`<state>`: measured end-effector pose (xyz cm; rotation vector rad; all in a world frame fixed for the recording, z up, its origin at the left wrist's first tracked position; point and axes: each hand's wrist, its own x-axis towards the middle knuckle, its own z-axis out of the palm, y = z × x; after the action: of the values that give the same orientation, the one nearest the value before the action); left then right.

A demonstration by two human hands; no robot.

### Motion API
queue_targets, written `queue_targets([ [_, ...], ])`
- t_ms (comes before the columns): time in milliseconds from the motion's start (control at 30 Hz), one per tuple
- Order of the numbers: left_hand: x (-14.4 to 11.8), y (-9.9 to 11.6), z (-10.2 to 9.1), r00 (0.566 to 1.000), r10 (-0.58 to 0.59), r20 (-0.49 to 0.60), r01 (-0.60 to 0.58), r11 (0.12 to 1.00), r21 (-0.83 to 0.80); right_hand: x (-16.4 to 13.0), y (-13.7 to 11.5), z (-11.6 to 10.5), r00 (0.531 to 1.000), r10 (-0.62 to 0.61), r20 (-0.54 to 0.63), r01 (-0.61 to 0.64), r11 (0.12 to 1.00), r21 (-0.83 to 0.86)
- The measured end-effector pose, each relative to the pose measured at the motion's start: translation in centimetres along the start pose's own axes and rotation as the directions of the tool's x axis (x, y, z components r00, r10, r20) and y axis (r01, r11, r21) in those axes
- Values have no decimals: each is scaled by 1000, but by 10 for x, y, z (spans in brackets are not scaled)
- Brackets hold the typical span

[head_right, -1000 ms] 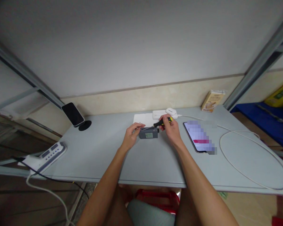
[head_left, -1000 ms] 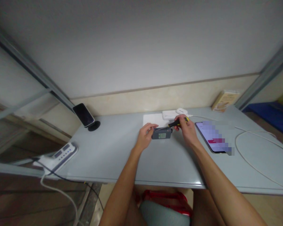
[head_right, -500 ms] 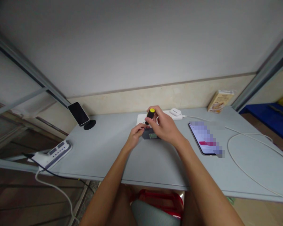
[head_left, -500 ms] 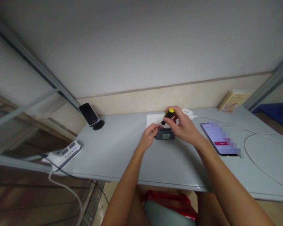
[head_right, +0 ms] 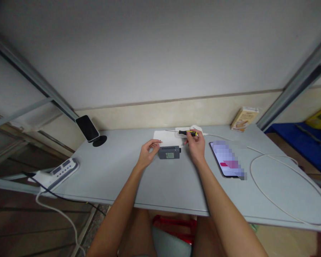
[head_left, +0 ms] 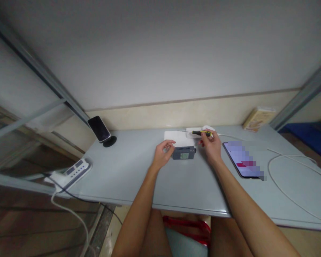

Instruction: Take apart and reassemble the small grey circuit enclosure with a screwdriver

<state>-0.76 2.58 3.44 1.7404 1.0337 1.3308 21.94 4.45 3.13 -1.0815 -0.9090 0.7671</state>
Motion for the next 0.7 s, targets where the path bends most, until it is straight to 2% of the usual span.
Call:
queue_targets([
  [200, 3, -6, -6, 979, -56, -197, 71, 995, 68, -9, 1, 3, 994, 45, 102, -33, 993, -114],
  [267, 3, -9, -6, 974, -54, -220, 79, 991, 106, -10, 0, 4, 990, 59, 127, -42, 991, -131],
  [367, 3, -10, -6, 983, -2, -184, 34, 985, 167, -11, 1, 6, 987, 74, 140, -48, 982, -182],
  [500, -2, -2, -1, 976, 201, -87, -168, 941, 293, -10, 3, 6, 992, 54, 111, -33, 983, -181],
  [600, -7, 8, 7, 938, 346, -6, -318, 869, 380, -6, 2, 2, 998, 51, 31, -49, 995, -83],
  [700, -10, 13, 18, 913, 407, 1, -367, 822, 435, 0, 0, -4, 991, 122, -50, -117, 989, 87],
])
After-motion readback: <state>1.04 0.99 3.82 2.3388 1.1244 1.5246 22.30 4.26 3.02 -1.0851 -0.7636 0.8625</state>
